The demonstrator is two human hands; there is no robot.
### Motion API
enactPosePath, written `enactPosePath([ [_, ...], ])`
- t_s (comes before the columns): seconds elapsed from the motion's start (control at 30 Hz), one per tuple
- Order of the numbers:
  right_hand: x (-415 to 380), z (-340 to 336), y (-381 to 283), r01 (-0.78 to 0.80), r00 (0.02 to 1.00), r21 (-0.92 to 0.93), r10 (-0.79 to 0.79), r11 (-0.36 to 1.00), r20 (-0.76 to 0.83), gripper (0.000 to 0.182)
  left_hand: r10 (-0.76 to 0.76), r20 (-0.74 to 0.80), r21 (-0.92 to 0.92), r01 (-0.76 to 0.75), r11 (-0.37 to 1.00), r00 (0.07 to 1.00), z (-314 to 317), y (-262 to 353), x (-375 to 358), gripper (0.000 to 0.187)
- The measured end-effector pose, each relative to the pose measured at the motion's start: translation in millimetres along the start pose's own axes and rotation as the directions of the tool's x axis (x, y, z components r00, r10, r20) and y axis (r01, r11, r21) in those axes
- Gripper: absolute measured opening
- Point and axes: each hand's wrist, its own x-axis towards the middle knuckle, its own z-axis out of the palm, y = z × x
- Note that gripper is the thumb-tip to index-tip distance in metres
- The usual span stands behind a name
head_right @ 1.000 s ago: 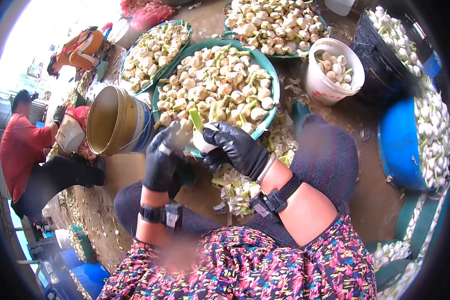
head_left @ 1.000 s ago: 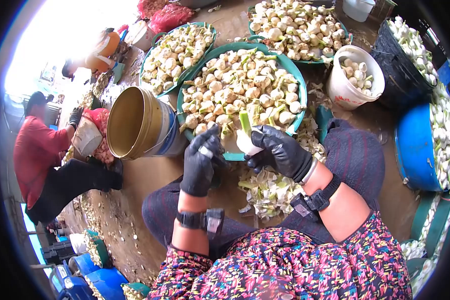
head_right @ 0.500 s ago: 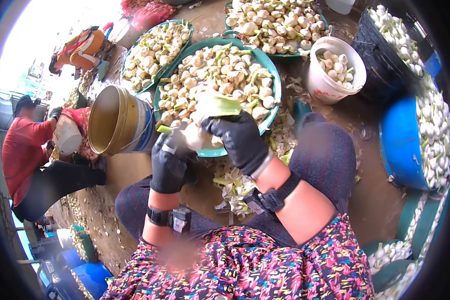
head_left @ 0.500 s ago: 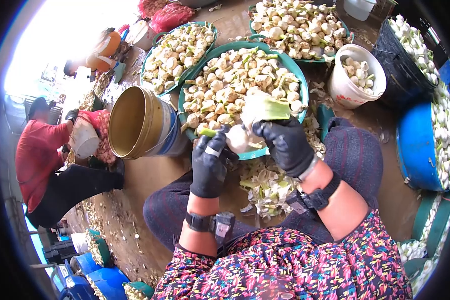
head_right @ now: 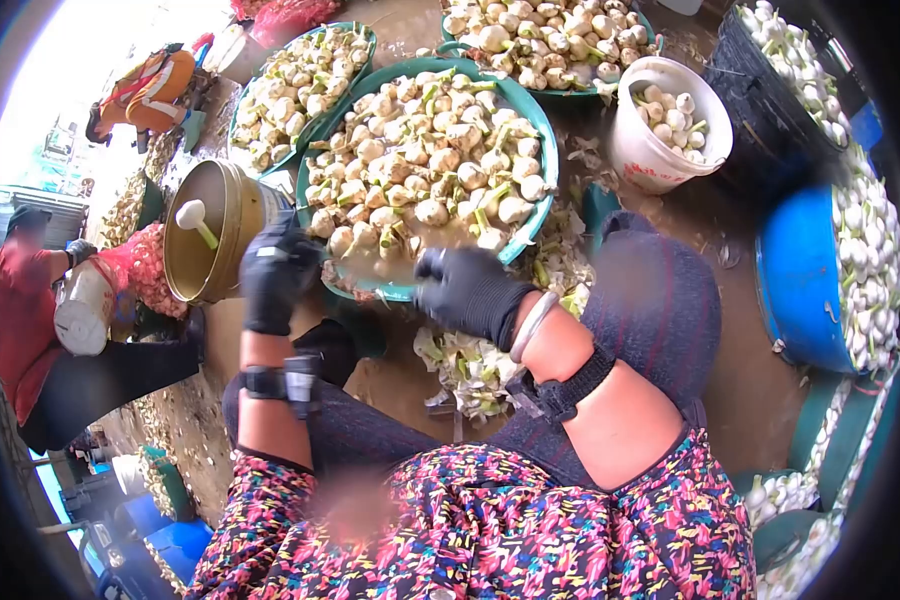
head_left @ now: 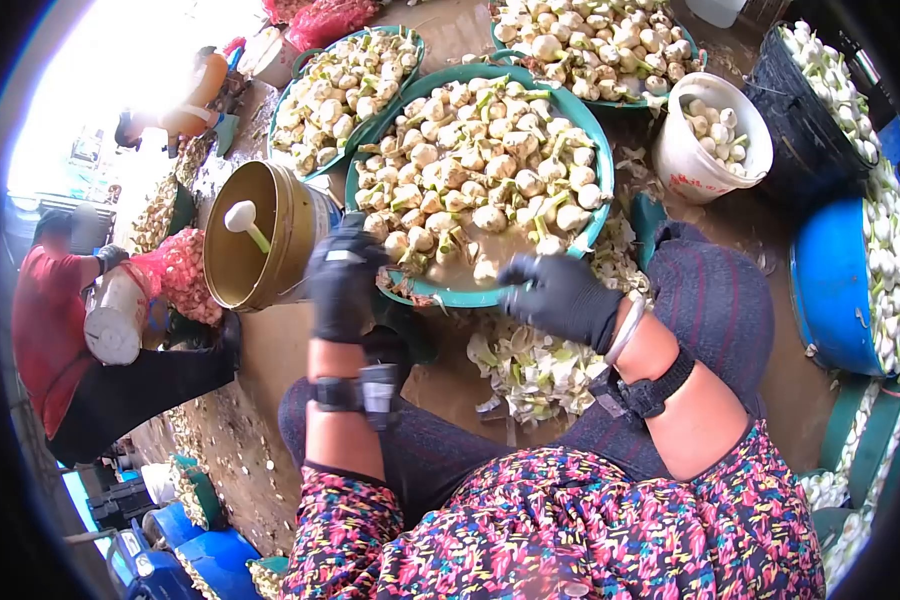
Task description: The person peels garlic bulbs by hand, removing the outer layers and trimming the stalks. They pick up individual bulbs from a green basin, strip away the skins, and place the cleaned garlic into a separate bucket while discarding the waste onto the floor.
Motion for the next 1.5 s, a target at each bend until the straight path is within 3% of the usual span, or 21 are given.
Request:
enactPosePath([
  [0.07,8,-9,-1,-0.047,0.986,0.223,0.082,0.974,-0.147,0.023,-0.156,-0.196,0.366,0.220,0.904,0.968,53,-36,-2,0.019],
  [0.1,12,-11,4,-0.006,0.970,0.329,0.085,0.944,-0.228,0.022,-0.097,0.085,0.812,-0.013,0.584,0.992,47,-79,5,0.025],
  [0.13,11,-15,0,0.020,0.952,0.447,0.120,0.894,-0.282,0.019,-0.177,0.177,0.920,-0.099,0.380,0.968,63,-102,11,0.030],
  [0.23,13,-16,8,0.148,0.898,0.474,0.083,0.868,-0.433,0.016,-0.364,0.194,0.956,-0.259,-0.139,0.911,88,-146,19,0.031],
  [0.37,14,-19,14,0.147,0.883,0.462,0.094,0.875,-0.460,0.014,-0.361,0.248,0.930,-0.325,-0.173,0.899,67,-181,30,0.030],
  [0.43,15,-22,8,0.134,0.898,0.563,0.140,0.816,-0.416,0.013,-0.249,0.080,0.965,-0.012,0.262,0.965,61,-162,34,0.031],
  [0.47,16,-21,5,0.095,0.916,0.558,0.147,0.825,-0.373,0.013,-0.338,0.016,0.835,0.174,0.522,0.941,61,-141,34,0.028],
  [0.5,17,-19,3,0.055,0.932,0.552,0.155,0.832,-0.327,0.013,-0.436,-0.039,0.376,0.417,0.828,0.899,76,-104,24,0.023],
  [0.53,19,-16,7,0.038,0.952,0.477,0.112,0.878,-0.284,0.025,-0.439,-0.033,0.195,0.437,0.878,0.898,79,-89,14,0.025],
  [0.57,20,-7,9,0.044,0.955,0.476,0.103,0.878,-0.279,0.025,-0.435,-0.025,0.005,0.436,0.900,0.900,80,-77,5,0.026],
  [0.63,22,10,17,0.126,0.934,0.029,-0.108,0.992,-0.341,0.045,-0.404,-0.010,-0.137,0.398,0.907,0.915,88,-60,-12,0.028],
  [0.7,22,21,22,0.284,0.901,0.015,-0.261,0.959,-0.345,0.062,-0.374,0.007,-0.275,0.361,0.891,0.928,95,-47,-24,0.030],
  [0.77,18,21,13,0.327,0.923,0.342,-0.219,0.881,-0.316,0.064,-0.380,0.016,-0.408,0.353,0.842,0.925,101,-33,-31,0.032],
  [0.83,16,19,9,0.329,0.924,0.363,-0.217,0.871,-0.316,0.060,-0.301,-0.038,-0.313,0.275,0.909,0.953,108,-17,-39,0.032],
  [0.9,18,20,12,0.215,0.972,0.693,-0.078,0.688,-0.223,0.054,-0.221,0.025,-0.054,0.222,0.974,0.975,103,-11,-42,0.029],
  [0.97,18,20,12,0.246,0.962,0.698,-0.083,0.673,-0.258,0.048,-0.254,0.006,-0.110,0.253,0.961,0.967,109,-2,-47,0.026],
  [1.07,13,12,5,0.111,0.988,0.901,0.047,0.419,-0.144,0.045,-0.257,0.026,-0.265,0.254,0.930,0.966,108,-6,-50,0.020],
  [1.2,15,13,14,0.234,0.961,0.686,-0.057,0.689,-0.270,0.049,-0.209,-0.024,-0.307,0.192,0.932,0.978,112,-3,-51,0.018],
  [1.33,16,17,14,0.288,0.942,0.619,-0.099,0.731,-0.322,0.051,-0.328,-0.049,-0.452,0.272,0.849,0.943,113,2,-48,0.021],
  [1.4,17,18,14,0.329,0.927,0.581,-0.137,0.745,-0.350,0.053,-0.218,-0.053,-0.137,0.209,0.968,0.975,110,-6,-45,0.020],
  [1.5,16,18,13,0.282,0.953,0.649,-0.126,0.706,-0.277,0.051,-0.235,-0.045,-0.094,0.230,0.969,0.971,118,-4,-47,0.020],
])
